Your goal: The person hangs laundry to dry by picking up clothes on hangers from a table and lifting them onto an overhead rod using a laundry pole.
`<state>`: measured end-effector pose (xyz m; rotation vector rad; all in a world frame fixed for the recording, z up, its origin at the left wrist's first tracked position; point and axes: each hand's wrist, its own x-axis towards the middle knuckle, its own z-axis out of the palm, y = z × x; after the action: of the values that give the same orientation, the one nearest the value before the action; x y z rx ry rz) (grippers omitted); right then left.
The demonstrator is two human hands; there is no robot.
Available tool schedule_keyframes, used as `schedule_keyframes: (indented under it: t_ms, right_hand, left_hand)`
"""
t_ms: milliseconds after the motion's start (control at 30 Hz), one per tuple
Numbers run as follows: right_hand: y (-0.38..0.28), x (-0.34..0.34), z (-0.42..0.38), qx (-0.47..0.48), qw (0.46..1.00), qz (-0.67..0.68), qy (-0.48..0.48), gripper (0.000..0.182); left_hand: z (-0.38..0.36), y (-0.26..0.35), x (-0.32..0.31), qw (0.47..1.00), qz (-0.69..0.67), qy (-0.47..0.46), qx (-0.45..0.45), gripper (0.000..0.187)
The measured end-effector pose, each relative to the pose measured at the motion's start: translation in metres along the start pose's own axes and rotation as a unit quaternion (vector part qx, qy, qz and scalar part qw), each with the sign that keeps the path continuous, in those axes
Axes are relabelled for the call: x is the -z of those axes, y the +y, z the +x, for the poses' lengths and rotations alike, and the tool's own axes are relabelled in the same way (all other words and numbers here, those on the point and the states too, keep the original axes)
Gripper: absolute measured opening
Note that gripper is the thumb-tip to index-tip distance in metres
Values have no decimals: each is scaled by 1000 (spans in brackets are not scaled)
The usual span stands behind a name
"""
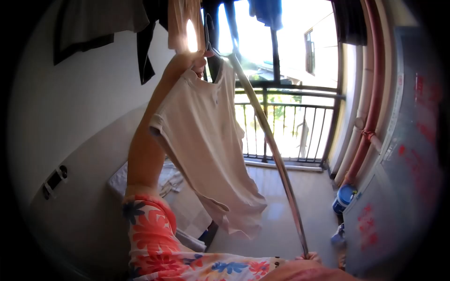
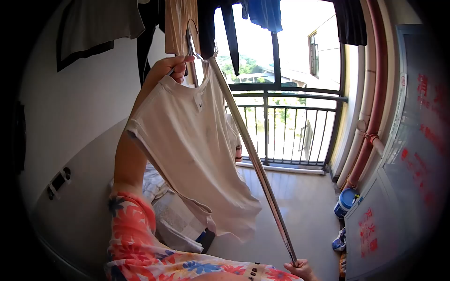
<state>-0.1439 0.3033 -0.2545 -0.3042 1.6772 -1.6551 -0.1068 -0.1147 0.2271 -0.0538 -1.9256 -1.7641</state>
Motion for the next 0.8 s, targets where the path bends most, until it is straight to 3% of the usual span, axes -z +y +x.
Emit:
schedule_keyframes:
  t_ms: [267, 300, 367, 400, 467, 500, 533, 667, 800]
  right_hand:
    - [17, -15, 0, 24, 967, -97, 236, 22]
    - [30, -15, 4, 83, 952, -117, 270, 23]
    - [53, -12, 9, 199, 906, -162, 338, 24]
    - [42, -16, 4, 164, 932, -105, 305, 24]
    - [21, -19, -4, 96, 967, 11, 234, 24]
    - [25, -15, -2, 84, 969, -3, 232, 24]
    - [31, -10, -2, 69, 971, -16, 230, 24]
    - [36, 8, -5, -37, 992, 11, 119, 24]
    - [-2, -45, -33, 18, 963, 31, 267, 19]
  left_hand:
    - [75, -23, 2, 998, 40, -20, -52, 22]
    - [76, -24, -2, 997, 42, -28, -66, 17]
    - [80, -25, -12, 993, 46, -49, -97, 26]
    - [92, -34, -10, 974, 72, -109, -186, 23]
    - [109, -40, -11, 981, 5, -125, -149, 23]
    - [99, -36, -24, 983, -28, -132, -127, 23]
    - [89, -27, -38, 995, -26, -80, -48, 24]
    - [95, -31, -45, 995, 0, -94, -35, 25]
    - [100, -36, -43, 995, -21, -90, -32, 24]
